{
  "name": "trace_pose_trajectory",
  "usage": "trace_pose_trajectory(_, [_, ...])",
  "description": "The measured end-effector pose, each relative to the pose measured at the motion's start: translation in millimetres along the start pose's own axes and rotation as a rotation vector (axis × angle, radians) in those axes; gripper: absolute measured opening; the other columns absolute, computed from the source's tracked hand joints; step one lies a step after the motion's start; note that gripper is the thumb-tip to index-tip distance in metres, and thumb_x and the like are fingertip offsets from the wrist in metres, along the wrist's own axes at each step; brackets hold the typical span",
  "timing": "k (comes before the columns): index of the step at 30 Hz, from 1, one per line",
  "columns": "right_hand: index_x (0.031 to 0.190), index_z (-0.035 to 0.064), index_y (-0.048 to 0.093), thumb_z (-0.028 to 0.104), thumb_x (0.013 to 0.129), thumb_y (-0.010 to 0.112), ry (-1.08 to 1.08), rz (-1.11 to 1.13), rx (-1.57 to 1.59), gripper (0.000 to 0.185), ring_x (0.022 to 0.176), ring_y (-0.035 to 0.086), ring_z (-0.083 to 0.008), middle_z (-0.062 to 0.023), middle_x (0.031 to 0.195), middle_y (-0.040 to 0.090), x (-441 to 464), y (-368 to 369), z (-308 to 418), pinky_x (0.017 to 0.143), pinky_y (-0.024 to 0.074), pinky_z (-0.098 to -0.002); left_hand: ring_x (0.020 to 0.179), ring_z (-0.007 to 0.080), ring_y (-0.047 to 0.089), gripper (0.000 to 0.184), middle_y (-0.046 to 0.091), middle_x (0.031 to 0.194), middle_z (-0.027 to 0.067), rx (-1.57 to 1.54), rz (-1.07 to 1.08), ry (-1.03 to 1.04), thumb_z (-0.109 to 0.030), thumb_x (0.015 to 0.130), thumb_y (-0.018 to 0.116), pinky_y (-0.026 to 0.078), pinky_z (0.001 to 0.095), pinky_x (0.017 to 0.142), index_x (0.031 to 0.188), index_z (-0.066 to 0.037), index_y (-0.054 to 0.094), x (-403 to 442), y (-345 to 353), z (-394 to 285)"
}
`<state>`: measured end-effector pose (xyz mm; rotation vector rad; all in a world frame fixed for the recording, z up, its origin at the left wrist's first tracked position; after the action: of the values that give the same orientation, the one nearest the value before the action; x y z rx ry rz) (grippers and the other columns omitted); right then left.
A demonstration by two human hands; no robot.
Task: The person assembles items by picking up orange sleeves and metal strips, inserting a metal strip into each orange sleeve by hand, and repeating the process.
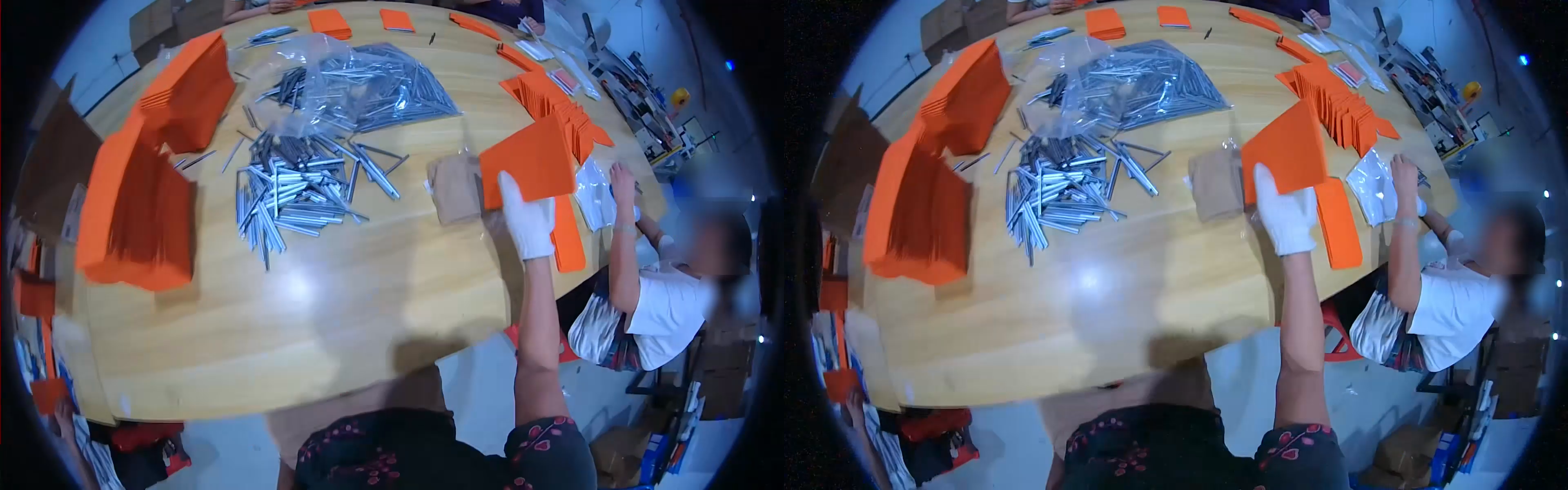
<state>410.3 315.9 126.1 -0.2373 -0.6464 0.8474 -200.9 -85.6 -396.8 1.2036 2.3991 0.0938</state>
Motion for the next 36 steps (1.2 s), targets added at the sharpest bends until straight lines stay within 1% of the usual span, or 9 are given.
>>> trace_pose_trajectory(3, [0.111,-0.0044,0.065,0.028,0.084,0.075,0.237,0.119,-0.312,0.043,0.090,0.066,-0.0227,-0.0125,0.100,0.070,0.3,17.4,-39.7,0.080,0.0529,-0.0311,0.114,0.0232,0.059,0.044,0.061,0.128,0.0085,-0.046,0.012,-0.181,-0.040,0.101,0.045,0.045,0.0421,0.105,0.134,-0.014,0.057,5.1,25.1,12.1])
trace_pose_trajectory(8, [0.117,-0.0036,0.061,0.019,0.083,0.076,0.477,-0.086,-0.237,0.043,0.093,0.064,-0.0200,-0.0129,0.110,0.067,1.2,4.2,-34.7,0.082,0.0526,-0.0304,0.112,0.0238,0.060,0.043,0.062,0.126,0.0094,-0.115,-0.060,-0.594,-0.040,0.100,0.048,0.046,0.0428,0.103,0.131,-0.013,0.059,-14.5,33.0,11.8])
trace_pose_trajectory(13, [0.125,-0.0034,0.055,0.018,0.083,0.076,0.338,-0.039,-0.349,0.051,0.100,0.062,-0.0205,-0.0174,0.120,0.062,8.9,7.1,-40.1,0.082,0.0526,-0.0290,0.109,0.0243,0.060,0.042,0.062,0.124,0.0104,-0.281,-0.196,-0.843,-0.041,0.098,0.050,0.047,0.0435,0.101,0.127,-0.012,0.060,-37.0,66.8,3.6])
trace_pose_trajectory(16, [0.123,-0.0034,0.057,0.016,0.085,0.073,0.375,-0.177,0.137,0.045,0.100,0.064,-0.0257,-0.0146,0.114,0.066,10.7,1.8,-62.7,0.085,0.0521,-0.0321,0.108,0.0246,0.061,0.042,0.063,0.123,0.0110,-0.437,-0.240,-0.892,-0.041,0.098,0.052,0.048,0.0439,0.099,0.125,-0.012,0.061,-32.1,109.9,5.3])
trace_pose_trajectory(20, [0.116,-0.0041,0.062,0.019,0.087,0.071,0.192,-0.075,-0.337,0.038,0.096,0.067,-0.0263,-0.0137,0.108,0.069,7.0,22.7,-19.3,0.081,0.0535,-0.0339,0.106,0.0251,0.062,0.041,0.063,0.121,0.0117,-0.576,-0.161,-0.898,-0.042,0.097,0.054,0.049,0.0445,0.098,0.123,-0.011,0.062,40.2,122.1,-4.6])
trace_pose_trajectory(25, [0.104,-0.0028,0.068,0.030,0.086,0.071,0.206,-0.040,-0.208,0.037,0.083,0.068,-0.0258,-0.0126,0.092,0.072,5.7,8.4,-23.1,0.075,0.0531,-0.0353,0.104,0.0256,0.062,0.041,0.064,0.119,0.0127,-0.768,-0.063,-0.975,-0.042,0.095,0.056,0.050,0.0452,0.096,0.119,-0.010,0.063,40.4,91.2,1.5])
trace_pose_trajectory(26, [0.101,-0.0016,0.069,0.031,0.086,0.070,0.204,0.016,-0.290,0.036,0.080,0.068,-0.0270,-0.0116,0.089,0.073,6.8,15.3,-40.9,0.074,0.0529,-0.0359,0.104,0.0256,0.062,0.041,0.064,0.119,0.0127,-0.779,-0.023,-0.944,-0.042,0.095,0.056,0.050,0.0452,0.096,0.119,-0.010,0.063,49.6,88.4,3.0])
trace_pose_trajectory(32, [0.102,0.0009,0.069,0.031,0.090,0.064,0.091,0.081,-0.238,0.033,0.080,0.067,-0.0315,-0.0138,0.095,0.073,-15.1,-15.5,26.0,0.071,0.0518,-0.0372,0.091,0.0240,0.065,0.051,0.070,0.110,0.0132,0.963,0.585,0.212,-0.040,0.088,0.064,0.050,0.0367,0.078,0.121,-0.002,0.064,92.0,83.8,-39.3])
trace_pose_trajectory(36, [0.101,-0.0012,0.068,0.030,0.090,0.066,-0.044,-0.154,0.114,0.033,0.075,0.066,-0.0262,-0.0108,0.093,0.072,-51.9,-51.3,58.4,0.068,0.0518,-0.0349,0.081,0.0219,0.063,0.038,0.071,0.095,0.0131,0.300,0.090,-0.270,-0.031,0.087,0.061,0.049,0.0341,0.070,0.108,0.000,0.068,44.7,114.9,-105.2])
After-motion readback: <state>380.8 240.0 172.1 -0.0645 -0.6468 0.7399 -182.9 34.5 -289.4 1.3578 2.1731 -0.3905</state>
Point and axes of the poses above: each hand's wrist, its own x-axis towards the middle knuckle, its own y-axis out of the palm, z = x × y, the point moved 7 cm from there along x, towards the middle knuckle
